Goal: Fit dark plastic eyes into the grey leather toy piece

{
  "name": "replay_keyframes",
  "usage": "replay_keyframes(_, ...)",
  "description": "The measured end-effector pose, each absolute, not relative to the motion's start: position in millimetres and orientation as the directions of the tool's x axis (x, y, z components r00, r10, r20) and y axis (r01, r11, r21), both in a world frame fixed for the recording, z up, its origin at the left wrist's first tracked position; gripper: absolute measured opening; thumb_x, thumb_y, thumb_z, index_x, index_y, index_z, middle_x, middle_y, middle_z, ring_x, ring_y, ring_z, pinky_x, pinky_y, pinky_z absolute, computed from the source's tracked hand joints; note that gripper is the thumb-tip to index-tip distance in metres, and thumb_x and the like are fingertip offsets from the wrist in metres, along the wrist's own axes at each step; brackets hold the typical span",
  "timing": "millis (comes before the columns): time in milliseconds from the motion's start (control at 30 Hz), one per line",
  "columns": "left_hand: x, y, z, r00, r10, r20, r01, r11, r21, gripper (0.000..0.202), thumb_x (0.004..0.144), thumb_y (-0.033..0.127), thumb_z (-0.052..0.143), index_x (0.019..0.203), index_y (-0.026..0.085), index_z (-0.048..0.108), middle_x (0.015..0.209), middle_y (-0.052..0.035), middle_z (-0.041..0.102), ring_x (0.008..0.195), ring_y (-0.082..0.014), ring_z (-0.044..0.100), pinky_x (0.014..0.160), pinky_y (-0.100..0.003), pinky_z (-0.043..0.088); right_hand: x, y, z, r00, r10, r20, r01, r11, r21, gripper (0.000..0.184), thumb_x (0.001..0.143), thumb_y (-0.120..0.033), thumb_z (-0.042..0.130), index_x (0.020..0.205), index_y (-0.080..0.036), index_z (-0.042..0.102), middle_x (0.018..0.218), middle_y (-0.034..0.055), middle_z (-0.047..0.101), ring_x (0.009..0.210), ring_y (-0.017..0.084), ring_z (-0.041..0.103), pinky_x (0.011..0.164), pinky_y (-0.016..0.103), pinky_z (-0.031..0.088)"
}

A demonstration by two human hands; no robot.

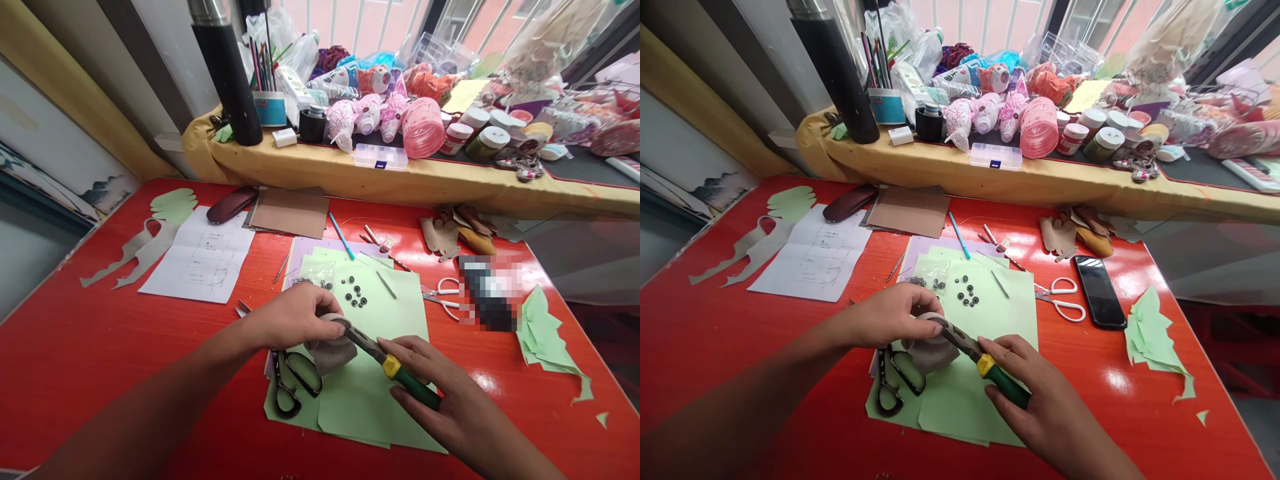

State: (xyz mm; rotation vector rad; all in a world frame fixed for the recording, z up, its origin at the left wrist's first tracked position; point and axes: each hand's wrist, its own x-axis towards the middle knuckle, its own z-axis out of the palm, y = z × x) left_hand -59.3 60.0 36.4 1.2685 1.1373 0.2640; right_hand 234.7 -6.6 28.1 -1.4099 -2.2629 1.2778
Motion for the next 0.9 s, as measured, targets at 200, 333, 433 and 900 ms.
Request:
replay_keyframes(200, -58.3, 59.4, 33.1, 0.469, 0.725, -0.504, 0.473, 0.276, 0.837, 0.018, 0.079, 0.035, 0.070, 0.084, 0.019, 0.073, 0.077, 0.0007, 0.066, 0.070, -0.0158, 0.058, 0.059, -0.025, 0.042, 233.1, -8.5, 27.4, -0.527, 0.795, -0.299, 0.657, 0.159, -0.737, 0.047, 0.102, -0.032, 0.059, 0.149, -0.039, 0.057, 0.134, 0.0076, 0.065, 0.115, 0.024, 0.069, 0.096, 0.032, 0.059)
replay_keyframes(333, -57.2, 59.8, 28.0, 0.466, 0.717, -0.518, 0.480, 0.287, 0.829, 0.020, 0.078, 0.036, 0.070, 0.085, 0.018, 0.075, 0.076, 0.0002, 0.066, 0.070, -0.0163, 0.058, 0.059, -0.025, 0.041, 231.3, -8.9, 23.8, -0.524, 0.788, -0.324, 0.657, 0.131, -0.743, 0.047, 0.103, -0.030, 0.057, 0.149, -0.037, 0.058, 0.132, 0.0073, 0.066, 0.114, 0.023, 0.069, 0.096, 0.032, 0.059)
replay_keyframes(433, -57.0, 61.3, 23.5, 0.478, 0.694, -0.538, 0.459, 0.325, 0.827, 0.020, 0.077, 0.036, 0.071, 0.086, 0.018, 0.075, 0.074, -0.0001, 0.066, 0.069, -0.0169, 0.060, 0.059, -0.026, 0.043, 230.5, -8.8, 21.8, -0.518, 0.784, -0.342, 0.663, 0.116, -0.739, 0.047, 0.103, -0.030, 0.057, 0.149, -0.036, 0.058, 0.131, 0.0082, 0.067, 0.112, 0.024, 0.070, 0.094, 0.032, 0.060)
replay_keyframes(900, -57.8, 64.6, 15.6, 0.474, 0.686, -0.552, 0.434, 0.363, 0.824, 0.021, 0.076, 0.036, 0.073, 0.084, 0.017, 0.075, 0.071, 0.0000, 0.064, 0.063, -0.0154, 0.059, 0.057, -0.026, 0.044, 228.3, -6.7, 20.1, -0.511, 0.788, -0.344, 0.672, 0.118, -0.731, 0.053, 0.102, -0.025, 0.056, 0.154, -0.035, 0.055, 0.125, 0.0083, 0.070, 0.106, 0.024, 0.071, 0.090, 0.032, 0.061)
